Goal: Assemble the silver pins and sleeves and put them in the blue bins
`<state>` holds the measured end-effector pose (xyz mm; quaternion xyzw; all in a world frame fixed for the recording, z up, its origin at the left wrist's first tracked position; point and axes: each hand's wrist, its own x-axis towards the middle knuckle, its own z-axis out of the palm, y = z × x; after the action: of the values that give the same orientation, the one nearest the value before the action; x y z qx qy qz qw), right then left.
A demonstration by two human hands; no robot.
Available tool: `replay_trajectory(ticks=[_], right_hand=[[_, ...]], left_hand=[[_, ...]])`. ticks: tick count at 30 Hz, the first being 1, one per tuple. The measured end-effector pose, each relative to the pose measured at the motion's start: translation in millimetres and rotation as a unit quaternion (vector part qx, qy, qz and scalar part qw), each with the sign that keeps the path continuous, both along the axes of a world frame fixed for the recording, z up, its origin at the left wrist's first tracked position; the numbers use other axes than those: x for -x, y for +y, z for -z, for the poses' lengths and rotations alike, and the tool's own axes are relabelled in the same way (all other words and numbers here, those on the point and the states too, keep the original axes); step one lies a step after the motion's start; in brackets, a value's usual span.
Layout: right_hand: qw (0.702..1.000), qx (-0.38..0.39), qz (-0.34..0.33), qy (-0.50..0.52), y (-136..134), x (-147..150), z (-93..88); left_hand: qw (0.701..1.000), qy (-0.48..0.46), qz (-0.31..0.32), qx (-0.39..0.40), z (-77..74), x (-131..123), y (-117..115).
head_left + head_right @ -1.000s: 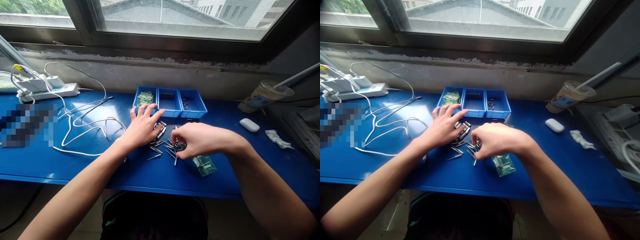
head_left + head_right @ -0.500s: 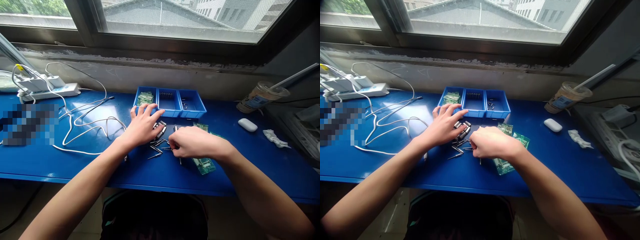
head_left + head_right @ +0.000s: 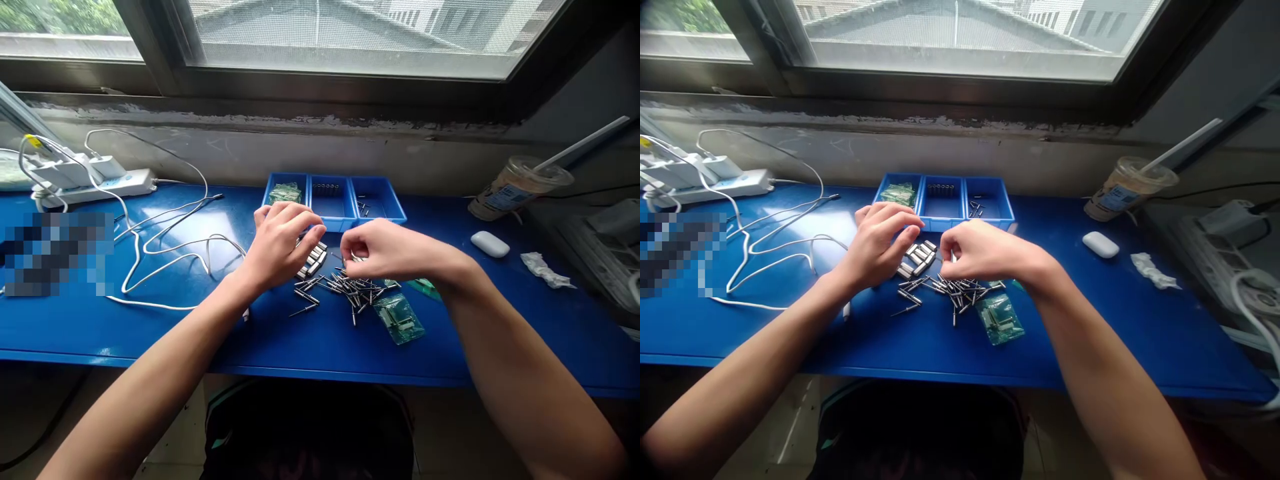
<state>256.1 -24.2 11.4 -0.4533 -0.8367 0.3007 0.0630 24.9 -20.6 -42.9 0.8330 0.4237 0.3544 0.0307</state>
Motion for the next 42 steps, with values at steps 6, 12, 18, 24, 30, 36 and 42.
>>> replay_trajectory(ticks=[6,12,18,24,30,36,42], right_hand=[[0.990,-0.108,0.019,0.092,12.8,-0.7,26.1],[0.980,-0.172,-0.013,0.096,10.4,5.8,42.9],[0.968,-0.228,-0.024,0.099,9.0,4.9,45.5],[0.965,-0.240,-0.033,0.101,10.7,2.5,49.5],[0.934,-0.268,-0.030,0.236,7.8,8.4,51.0],[0.925,-0.298,-0.046,0.233,4.1,12.6,53.0],[0.927,-0.313,-0.039,0.203,4.2,11.0,51.7]], left_hand=[[0.997,0.048,0.061,0.000,1.3,-1.5,1.1],[0.995,0.071,0.070,-0.010,6.4,-2.9,3.0],[0.995,0.073,0.073,-0.012,7.0,-2.1,4.0],[0.994,0.077,0.074,-0.011,9.8,-2.5,5.0],[0.995,0.032,0.086,-0.030,10.1,-3.1,5.0],[0.995,0.006,0.093,-0.040,9.9,-3.1,3.9],[0.996,0.004,0.077,-0.033,7.5,-3.7,2.8]])
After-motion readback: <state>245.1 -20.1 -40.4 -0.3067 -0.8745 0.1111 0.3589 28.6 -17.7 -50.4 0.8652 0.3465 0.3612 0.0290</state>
